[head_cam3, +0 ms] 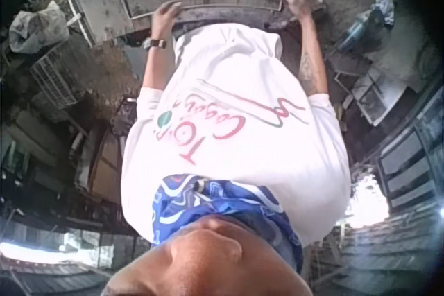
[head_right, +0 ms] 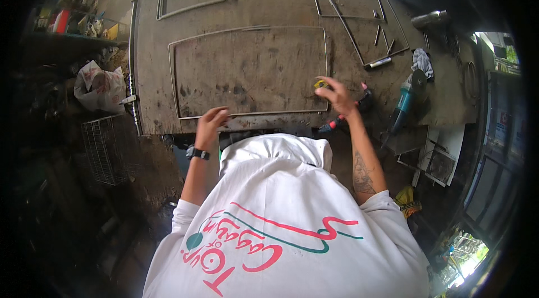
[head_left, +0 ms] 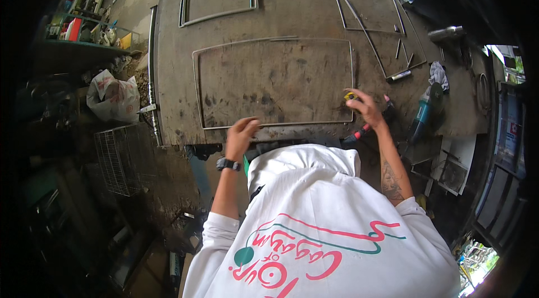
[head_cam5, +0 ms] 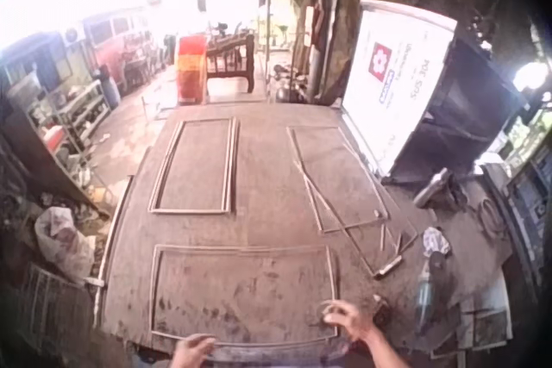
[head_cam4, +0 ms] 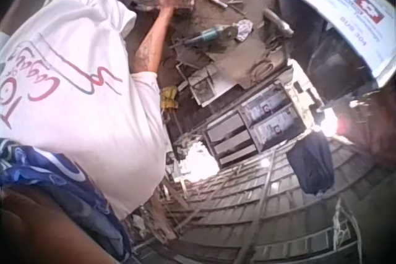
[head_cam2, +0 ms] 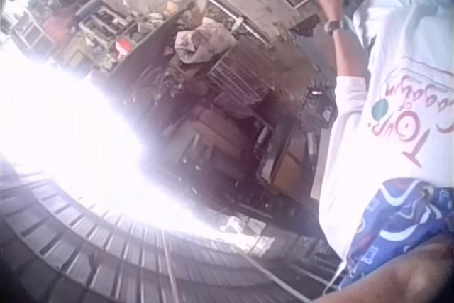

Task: The person arranges metal bars on a workbench to form rectangular frames, measures them with a tape measure, cuts a bar with an angle grinder, and tack welds the corners using a welding torch. The frames remain on the workbench after welding.

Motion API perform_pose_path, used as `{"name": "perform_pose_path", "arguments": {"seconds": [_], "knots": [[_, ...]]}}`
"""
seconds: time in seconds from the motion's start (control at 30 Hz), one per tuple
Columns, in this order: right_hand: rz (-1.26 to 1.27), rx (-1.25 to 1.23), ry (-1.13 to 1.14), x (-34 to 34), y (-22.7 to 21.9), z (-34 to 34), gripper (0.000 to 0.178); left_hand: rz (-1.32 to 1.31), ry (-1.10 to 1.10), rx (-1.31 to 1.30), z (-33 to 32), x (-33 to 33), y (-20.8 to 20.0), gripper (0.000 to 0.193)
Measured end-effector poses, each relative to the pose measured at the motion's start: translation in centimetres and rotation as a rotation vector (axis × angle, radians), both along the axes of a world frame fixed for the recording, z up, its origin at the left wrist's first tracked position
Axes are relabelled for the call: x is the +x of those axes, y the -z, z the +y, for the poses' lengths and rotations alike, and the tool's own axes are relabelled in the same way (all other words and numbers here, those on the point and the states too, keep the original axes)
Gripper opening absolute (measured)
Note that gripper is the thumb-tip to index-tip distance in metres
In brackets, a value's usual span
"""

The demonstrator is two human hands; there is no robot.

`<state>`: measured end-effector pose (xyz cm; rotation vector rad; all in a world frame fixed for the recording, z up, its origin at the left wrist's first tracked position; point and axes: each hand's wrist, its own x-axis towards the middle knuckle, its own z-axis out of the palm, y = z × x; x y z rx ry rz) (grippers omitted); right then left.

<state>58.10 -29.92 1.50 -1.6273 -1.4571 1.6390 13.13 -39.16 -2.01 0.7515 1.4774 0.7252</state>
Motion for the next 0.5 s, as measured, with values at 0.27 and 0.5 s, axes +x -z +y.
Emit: {"name": "perform_pose_path", "arguments": {"seconds": [0.27, 0.5], "knots": [[0.076, 0.012, -0.442, -13.0, -1.9, -5.9, 0.068, -0.438, 0.174, -0.333, -0.2, 7.5, -2.1, 0.029], [0.056, -0.117, -0.618, -13.3, -1.7, -5.6, 0.058, -0.460, 0.137, -0.398, -0.5, 7.3, -1.8, 0.009]]}}
